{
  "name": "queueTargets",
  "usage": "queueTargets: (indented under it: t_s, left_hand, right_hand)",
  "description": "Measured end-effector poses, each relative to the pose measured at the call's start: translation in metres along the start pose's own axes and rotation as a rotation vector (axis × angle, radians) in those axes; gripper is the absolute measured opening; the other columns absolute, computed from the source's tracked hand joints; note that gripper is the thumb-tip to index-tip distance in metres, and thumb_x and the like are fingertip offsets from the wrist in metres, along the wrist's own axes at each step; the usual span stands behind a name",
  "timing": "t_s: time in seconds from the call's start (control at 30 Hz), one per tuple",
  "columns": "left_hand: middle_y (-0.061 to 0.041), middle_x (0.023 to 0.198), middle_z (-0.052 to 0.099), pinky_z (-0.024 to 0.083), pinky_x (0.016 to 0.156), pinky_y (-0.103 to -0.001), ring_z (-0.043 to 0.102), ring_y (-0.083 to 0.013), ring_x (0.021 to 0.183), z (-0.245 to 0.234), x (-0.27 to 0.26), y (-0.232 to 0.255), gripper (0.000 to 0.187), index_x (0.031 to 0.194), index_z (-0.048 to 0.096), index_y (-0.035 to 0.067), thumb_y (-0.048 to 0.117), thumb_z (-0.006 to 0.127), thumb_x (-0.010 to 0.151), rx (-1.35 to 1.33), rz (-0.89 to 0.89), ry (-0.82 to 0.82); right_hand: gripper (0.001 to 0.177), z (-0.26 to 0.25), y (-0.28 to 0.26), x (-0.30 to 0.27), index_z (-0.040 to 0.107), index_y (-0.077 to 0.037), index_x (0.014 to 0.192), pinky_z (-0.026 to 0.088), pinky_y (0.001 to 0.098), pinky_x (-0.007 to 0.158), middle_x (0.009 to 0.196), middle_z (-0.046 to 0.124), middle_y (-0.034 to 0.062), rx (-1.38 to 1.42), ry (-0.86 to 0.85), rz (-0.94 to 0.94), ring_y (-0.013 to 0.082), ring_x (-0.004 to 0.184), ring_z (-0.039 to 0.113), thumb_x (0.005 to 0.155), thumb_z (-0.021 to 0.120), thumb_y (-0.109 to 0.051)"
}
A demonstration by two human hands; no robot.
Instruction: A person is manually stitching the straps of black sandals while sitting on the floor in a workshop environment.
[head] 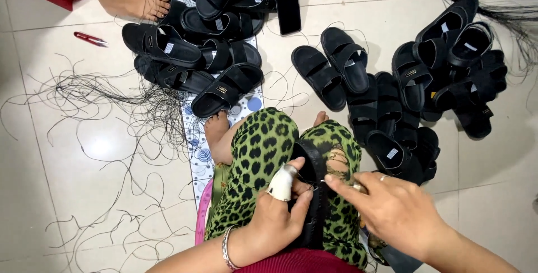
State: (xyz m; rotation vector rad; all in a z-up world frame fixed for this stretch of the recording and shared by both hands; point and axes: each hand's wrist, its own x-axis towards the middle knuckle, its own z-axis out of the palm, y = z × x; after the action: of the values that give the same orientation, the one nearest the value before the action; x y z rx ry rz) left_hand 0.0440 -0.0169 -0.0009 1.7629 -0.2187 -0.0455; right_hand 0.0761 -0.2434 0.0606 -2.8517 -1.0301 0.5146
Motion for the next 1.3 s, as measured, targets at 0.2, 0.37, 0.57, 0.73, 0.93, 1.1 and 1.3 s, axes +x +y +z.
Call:
queueTargets:
  t_s: [0.2,0.37,0.57,0.73,0.93,1.1,1.3]
  left_hand:
    - [-0.004,0.079,0.066,0.054,0.056,-0.024,0.062,-0.014,0.06,0.008,-0.005,0.0,0.056,0.138,0.047,-0.013,-0.005,0.066,0.086,-0.015,-0.019,0.016]
    - [-0.003,0.08,0.061,0.049,0.054,-0.02,0.057,-0.0117,0.061,0.007,-0.004,-0.019,0.073,0.149,0.03,-0.001,-0.013,0.064,0.085,-0.481,-0.422,0.038]
    - [0.0,0.073,0.058,0.044,0.05,-0.022,0.054,-0.0087,0.057,-0.02,0.037,0.004,0.076,0.156,0.032,0.001,-0.005,0.06,0.086,-0.228,-0.472,-0.337]
    - [-0.002,0.072,0.059,0.052,0.051,-0.028,0.061,-0.0163,0.055,-0.037,0.053,0.008,0.072,0.156,0.032,0.004,-0.004,0.06,0.09,-0.049,-0.155,-0.451]
    - [-0.005,0.074,0.065,0.049,0.051,-0.031,0.062,-0.02,0.06,-0.035,0.055,-0.005,0.058,0.149,0.041,0.002,0.007,0.059,0.095,0.155,-0.051,-0.385]
    - [-0.003,0.075,0.061,0.051,0.058,-0.032,0.06,-0.0192,0.061,-0.019,0.057,-0.007,0.054,0.144,0.049,0.003,0.003,0.059,0.091,0.014,-0.137,-0.413]
    - [-0.001,0.065,0.063,0.043,0.041,-0.026,0.053,-0.0109,0.044,-0.03,0.049,-0.032,0.027,0.117,0.059,0.002,0.004,0.057,0.091,0.024,-0.207,-0.048]
  right_hand:
    - [0.042,-0.012,-0.029,0.022,0.065,-0.012,0.121,0.05,0.0294,0.053,0.09,0.062,0.0094,-0.178,0.143,-0.051,0.0202,0.057,0.059,0.078,0.062,-0.016]
    - [0.043,0.004,-0.007,0.03,0.056,-0.005,0.111,0.055,0.0366,0.04,0.097,0.067,0.0126,0.092,0.058,-0.041,0.0249,0.047,0.064,0.069,0.064,-0.004]
    - [0.029,0.002,-0.011,0.025,0.069,-0.002,0.107,0.055,0.0297,0.051,0.089,0.074,0.0095,0.112,0.332,-0.055,0.0179,0.061,0.069,0.08,0.076,-0.01]
    - [0.06,-0.007,0.049,-0.03,0.052,-0.037,0.138,0.057,0.0227,0.043,0.08,0.07,-0.0086,0.096,-0.178,0.127,0.0097,0.055,0.067,0.08,0.064,-0.027]
    - [0.045,0.025,0.052,-0.038,0.073,-0.024,0.121,0.052,0.0245,0.044,0.07,0.084,-0.0045,0.866,-0.062,0.4,0.0096,0.046,0.066,0.077,0.075,-0.028]
    - [0.019,0.082,0.019,-0.017,0.067,0.002,0.084,0.052,0.0287,0.06,0.098,0.066,0.0175,1.876,0.414,0.259,0.0169,0.069,0.057,0.099,0.061,-0.009]
    - [0.033,0.084,0.024,-0.031,0.054,-0.004,0.067,0.038,0.0245,0.038,0.066,0.056,0.0123,2.0,0.153,0.303,0.0118,0.047,0.04,0.099,0.054,-0.008]
